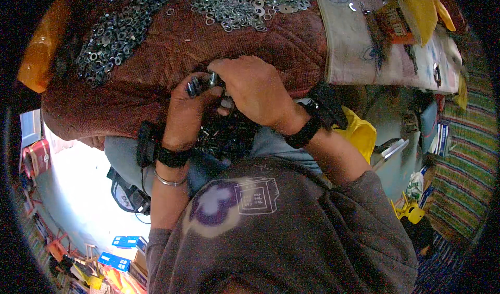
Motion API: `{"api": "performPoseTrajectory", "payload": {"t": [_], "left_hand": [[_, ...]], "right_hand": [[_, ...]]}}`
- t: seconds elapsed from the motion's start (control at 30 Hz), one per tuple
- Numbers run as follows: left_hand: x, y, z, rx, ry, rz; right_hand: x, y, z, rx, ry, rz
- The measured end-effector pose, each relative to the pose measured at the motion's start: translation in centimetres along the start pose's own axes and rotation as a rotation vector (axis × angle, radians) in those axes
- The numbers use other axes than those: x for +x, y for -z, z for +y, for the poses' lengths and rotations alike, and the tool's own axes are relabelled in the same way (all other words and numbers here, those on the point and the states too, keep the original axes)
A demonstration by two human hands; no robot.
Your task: Thread washers onto bolts while sorting through a large pile of hardware.
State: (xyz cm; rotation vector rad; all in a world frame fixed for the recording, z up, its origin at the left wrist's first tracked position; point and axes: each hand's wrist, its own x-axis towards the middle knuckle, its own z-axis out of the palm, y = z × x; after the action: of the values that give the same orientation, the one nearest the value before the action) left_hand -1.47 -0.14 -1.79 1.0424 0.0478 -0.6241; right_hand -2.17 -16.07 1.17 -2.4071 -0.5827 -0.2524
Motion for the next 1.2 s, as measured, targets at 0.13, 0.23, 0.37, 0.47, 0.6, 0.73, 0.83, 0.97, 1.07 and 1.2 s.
{"api": "performPoseTrajectory", "payload": {"t": [0.13, 0.23, 0.37, 0.47, 0.6, 0.73, 0.83, 0.97, 1.07, 1.2], "left_hand": [[0.0, 0.0, 0.0, 0.049, -0.019, -0.006], [0.1, 0.1, 0.1, 0.052, -0.011, -0.005], [0.0, -0.1, 0.2, 0.028, -0.017, 0.030], [0.1, 0.1, -0.1, 0.020, -0.034, 0.036], [-0.1, -0.4, 0.5, 0.060, -0.073, 0.052], [-0.2, -0.4, 0.5, 0.041, -0.089, 0.082], [-0.3, -0.3, 0.9, 0.175, -0.116, 0.095], [-0.2, -0.1, 0.6, 0.115, -0.132, 0.074], [-0.2, -0.2, 0.6, 0.023, -0.093, 0.093], [-0.3, -0.2, 0.7, -0.041, -0.077, 0.105]], "right_hand": [[-0.3, 0.3, -0.1, -0.101, 0.117, -0.016], [-0.2, 0.3, -0.3, -0.072, 0.149, -0.006], [-0.2, -0.1, 0.2, -0.105, 0.201, 0.016], [0.3, 0.2, -0.2, -0.066, 0.150, -0.019], [0.7, 0.2, -0.3, 0.355, -0.215, -0.039], [1.0, 0.0, -0.5, 0.401, -0.205, 0.017], [1.0, 0.0, -0.9, 0.508, -0.285, -0.015], [0.7, -0.2, -0.7, 0.321, -0.226, -0.013], [0.6, -0.4, -0.9, 0.081, -0.027, 0.049], [0.6, -0.6, -0.7, -0.046, 0.083, 0.079]]}}
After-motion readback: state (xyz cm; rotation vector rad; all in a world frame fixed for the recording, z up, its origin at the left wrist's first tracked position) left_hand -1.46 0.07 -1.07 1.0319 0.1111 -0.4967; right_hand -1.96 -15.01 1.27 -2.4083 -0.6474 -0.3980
